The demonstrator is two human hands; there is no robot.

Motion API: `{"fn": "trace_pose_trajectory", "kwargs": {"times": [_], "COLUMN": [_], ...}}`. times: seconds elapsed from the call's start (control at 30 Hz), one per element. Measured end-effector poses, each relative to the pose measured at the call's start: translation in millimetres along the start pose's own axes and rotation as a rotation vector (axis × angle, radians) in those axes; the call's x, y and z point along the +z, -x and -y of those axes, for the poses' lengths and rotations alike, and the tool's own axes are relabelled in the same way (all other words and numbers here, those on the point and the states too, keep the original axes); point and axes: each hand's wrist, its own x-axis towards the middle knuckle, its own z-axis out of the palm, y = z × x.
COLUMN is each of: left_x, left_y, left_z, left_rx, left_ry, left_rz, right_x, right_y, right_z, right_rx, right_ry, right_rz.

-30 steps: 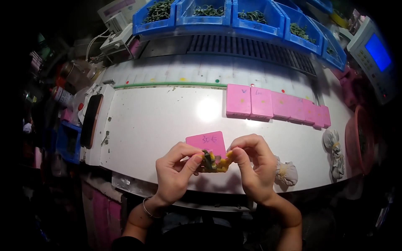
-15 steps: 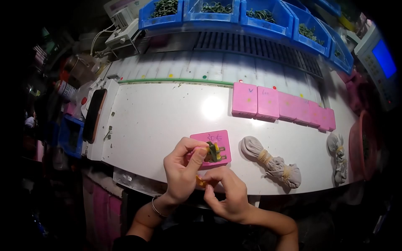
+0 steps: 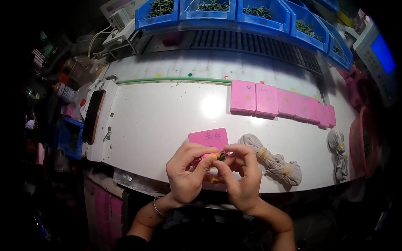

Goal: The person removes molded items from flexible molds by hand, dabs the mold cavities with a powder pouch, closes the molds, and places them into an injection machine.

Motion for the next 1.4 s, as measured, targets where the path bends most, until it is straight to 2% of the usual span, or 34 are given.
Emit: {"fn": "trace_pose_trajectory", "kwargs": {"times": [0.03, 0.13, 0.2, 0.5, 0.63, 0.7, 0.9, 1.07, 1.13, 1.2, 1.3, 1.37, 1.4], "left_x": [-0.5, -1.8, -2.7, -2.0, -5.3, -12.5, -28.2, -30.6, -32.3, -31.5, -31.3, -31.3, -31.2], "left_y": [0.4, 3.2, 4.7, 7.3, 1.2, -4.9, -6.9, -21.2, -30.2, -37.4, -46.6, -54.0, -56.9], "left_z": [0.8, 1.8, -1.4, 4.5, -4.8, -9.7, -3.6, -3.0, -4.9, -2.0, -3.3, -7.3, -7.7], "left_rx": [0.0, 0.034, -0.022, -0.005, -0.048, -0.049, 0.046, 0.117, 0.026, 0.056, -0.03, -0.227, -0.231], "left_ry": [-0.001, 0.029, 0.023, 0.077, 0.093, -0.108, -0.201, -0.277, -0.297, -0.283, -0.26, -0.186, -0.186], "left_rz": [-0.001, 0.073, 0.119, 0.08, 0.1, 0.095, 0.178, 0.266, 0.395, 0.408, 0.487, 0.561, 0.56], "right_x": [-2.7, -9.7, -8.7, -5.9, -7.6, -8.3, -3.4, -2.1, -3.7, -5.7, -7.7, -7.2, -6.9], "right_y": [-1.2, -4.1, -4.7, -8.2, -16.4, -22.1, -25.1, -28.1, -29.4, -29.2, -27.3, -25.1, -24.1], "right_z": [-0.8, -1.7, 0.6, 1.6, -3.3, -5.6, -21.7, -21.8, -21.8, -23.9, -29.8, -31.3, -32.0], "right_rx": [0.062, -0.002, 0.01, 0.046, -0.189, -0.316, -0.522, -0.6, -0.606, -0.633, -0.65, -0.66, -0.674], "right_ry": [-0.048, 0.013, 0.022, 0.064, 0.299, 0.426, 0.556, 0.593, 0.593, 0.579, 0.556, 0.562, 0.569], "right_rz": [0.014, 0.026, 0.011, 0.045, 0.009, -0.014, 0.033, 0.06, 0.065, 0.093, 0.101, 0.092, 0.082]}}
